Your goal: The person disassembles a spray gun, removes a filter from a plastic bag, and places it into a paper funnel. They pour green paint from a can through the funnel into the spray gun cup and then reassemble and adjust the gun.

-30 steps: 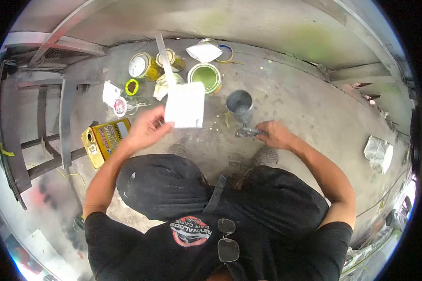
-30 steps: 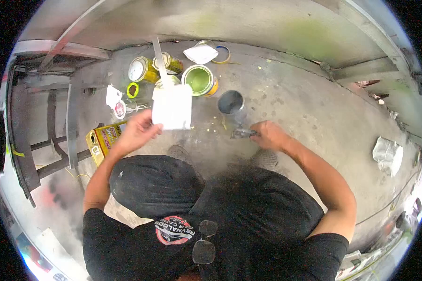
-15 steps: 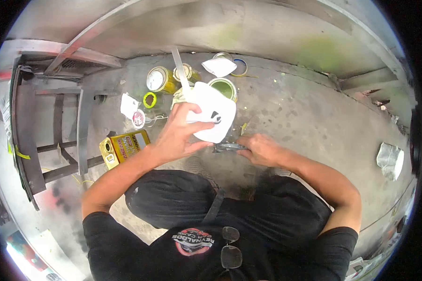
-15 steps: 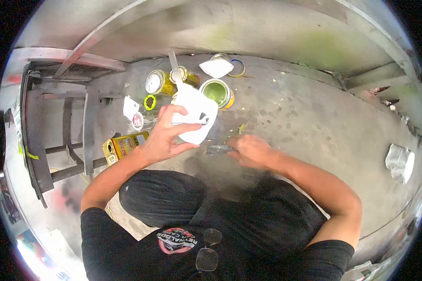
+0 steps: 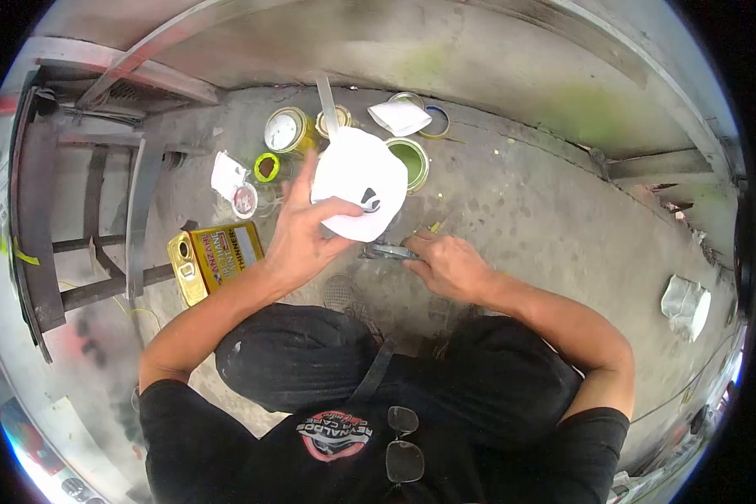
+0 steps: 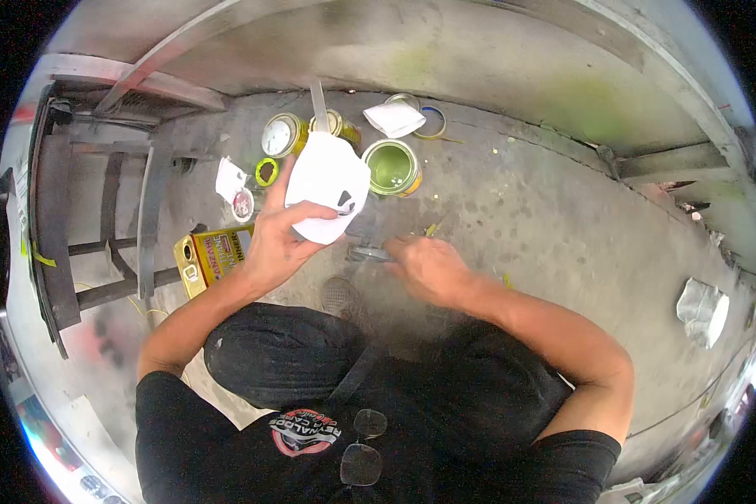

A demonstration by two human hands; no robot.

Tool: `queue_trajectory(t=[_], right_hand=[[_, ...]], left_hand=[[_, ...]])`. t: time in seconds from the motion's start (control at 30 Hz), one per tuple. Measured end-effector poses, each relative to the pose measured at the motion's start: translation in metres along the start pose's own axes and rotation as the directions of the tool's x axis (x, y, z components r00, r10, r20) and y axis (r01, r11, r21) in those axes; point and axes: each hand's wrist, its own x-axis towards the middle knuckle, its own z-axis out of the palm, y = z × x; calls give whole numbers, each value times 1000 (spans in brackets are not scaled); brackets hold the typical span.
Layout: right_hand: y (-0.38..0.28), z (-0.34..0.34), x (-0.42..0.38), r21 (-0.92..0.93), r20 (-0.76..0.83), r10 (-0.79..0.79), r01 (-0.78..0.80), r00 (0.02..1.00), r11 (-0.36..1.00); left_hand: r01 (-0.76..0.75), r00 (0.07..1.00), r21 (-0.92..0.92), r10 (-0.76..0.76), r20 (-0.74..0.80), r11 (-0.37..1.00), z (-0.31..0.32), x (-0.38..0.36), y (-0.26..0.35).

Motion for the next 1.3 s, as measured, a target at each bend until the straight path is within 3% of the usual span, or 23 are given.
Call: queue_trajectory(t=[0.07,0.2,0.3,0.4,0.5,0.6,0.7,0.8,0.9,1.0,1.1,1.3], right_hand=[[-3,2,5,-18,24,17,-17,1000,1000],[1,12,8,-24,-15,-58,58,998,998],[7,6,13,-9,56,-124,124,991,992],[51,-6,16,360,162,-187,118,969,925],[100,-18,24,354,191,200,-257,961,899],[148,7,40,117,-178,165,-145,970,982],[174,36,70,-1,-270,20,-21,963,1000],[162,43,96,147,-254,1,37,967,988],[153,44,115,203,-344,56,16,937,979],[155,46,126,171,-432,-11,94,902,981],[152,44,127,228,-339,53,27,939,973],[139,19,110,235,-465,5,118,885,965]], left_hand=[[321,939,-311,-257,230,895,0,-1,1],[114,993,-214,-104,58,970,8,-8,-19],[-41,999,-140,39,-19,989,7,-10,-26],[-138,990,-91,135,-41,986,-2,-12,-24],[-190,979,-105,180,-95,976,-10,-13,-19],[-207,976,-68,201,-84,976,-13,-13,-21],[-215,975,-47,212,-59,975,-13,-16,-23],[-157,987,-44,157,-21,987,-13,-19,-22],[-122,992,-25,122,-36,992,-16,-18,-13],[-159,987,-10,159,-8,987,-16,-16,-14],[-190,982,6,190,-19,982,-15,-15,-18],[-196,980,1,196,-33,981,-10,-11,-17]])
